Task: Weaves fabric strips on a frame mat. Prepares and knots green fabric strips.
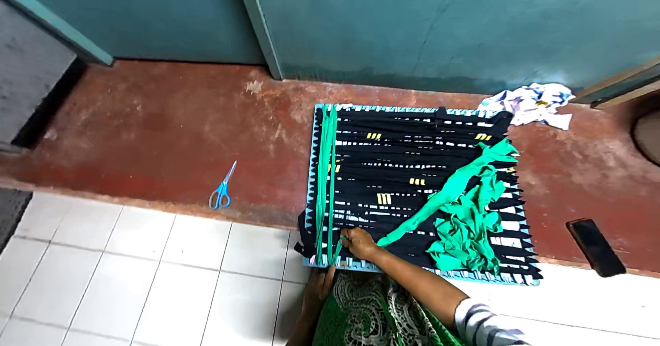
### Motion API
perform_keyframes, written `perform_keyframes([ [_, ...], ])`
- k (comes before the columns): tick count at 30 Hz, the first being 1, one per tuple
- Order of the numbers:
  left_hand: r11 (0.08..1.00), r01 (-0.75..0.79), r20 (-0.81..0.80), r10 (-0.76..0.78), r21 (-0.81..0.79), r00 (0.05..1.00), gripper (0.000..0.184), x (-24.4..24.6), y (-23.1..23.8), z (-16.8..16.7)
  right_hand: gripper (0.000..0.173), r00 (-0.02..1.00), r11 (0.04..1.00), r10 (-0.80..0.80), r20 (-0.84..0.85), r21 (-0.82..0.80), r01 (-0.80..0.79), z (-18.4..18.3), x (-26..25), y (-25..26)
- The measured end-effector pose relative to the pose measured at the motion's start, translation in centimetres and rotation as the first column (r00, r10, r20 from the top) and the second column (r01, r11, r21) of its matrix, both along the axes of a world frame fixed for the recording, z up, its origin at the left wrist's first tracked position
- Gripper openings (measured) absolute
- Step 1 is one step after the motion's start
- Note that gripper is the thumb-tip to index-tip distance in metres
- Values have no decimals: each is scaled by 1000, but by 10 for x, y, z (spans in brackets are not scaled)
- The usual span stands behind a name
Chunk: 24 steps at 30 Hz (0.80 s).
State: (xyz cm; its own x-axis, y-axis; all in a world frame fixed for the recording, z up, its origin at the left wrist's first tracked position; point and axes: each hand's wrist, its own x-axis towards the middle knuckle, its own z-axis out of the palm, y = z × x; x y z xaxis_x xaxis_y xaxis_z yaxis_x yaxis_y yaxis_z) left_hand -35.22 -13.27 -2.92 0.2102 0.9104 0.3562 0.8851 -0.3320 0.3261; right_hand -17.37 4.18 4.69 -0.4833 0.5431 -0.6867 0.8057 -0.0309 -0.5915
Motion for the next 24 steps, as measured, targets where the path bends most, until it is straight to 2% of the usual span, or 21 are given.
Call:
perform_keyframes([
  [4, 996, -2, 121, -8, 85, 993, 19, 2, 28, 18, 28, 991, 994, -64, -119, -94, 53, -5, 8, 15],
  [5, 999, -25, 161, 17, 48, 987, 21, 7, 39, 29, 26, 988, 992, -71, -138, -117, 55, -1, 10, 21],
  [7, 984, -40, 261, 85, -176, 962, 28, 18, 64, 57, 24, 983, 987, -70, -171, -154, 43, 10, 17, 35],
  [8, 938, -22, 322, 141, -346, 936, 31, 24, 79, 72, 23, 981, 985, -61, -185, -168, 29, 16, 22, 43],
  [10, 751, 54, 394, 282, -658, 875, 42, 37, 114, 96, 22, 978, 983, -41, -206, -186, 2, 30, 33, 63],
  [12, 534, 235, 492, 412, -812, 767, 47, 50, 149, 109, 21, 974, 985, -39, -222, -174, 0, 46, 47, 85],
  [14, 419, 448, 613, 494, -790, 617, 43, 66, 177, 117, 17, 970, 990, -50, -237, -140, 17, 64, 64, 108],
  [16, 369, 583, 684, 495, -724, 536, 34, 77, 207, 125, 14, 967, 993, -64, -247, -111, 38, 80, 82, 132],
  [19, 407, 640, 751, 462, -652, 472, 27, 84, 257, 141, 14, 963, 993, -106, -247, -69, 91, 104, 107, 162],
  [24, 433, 667, 788, 438, -606, 432, 25, 79, 336, 165, 15, 917, 972, -220, -333, 2, 234, 113, 139, 196],
])
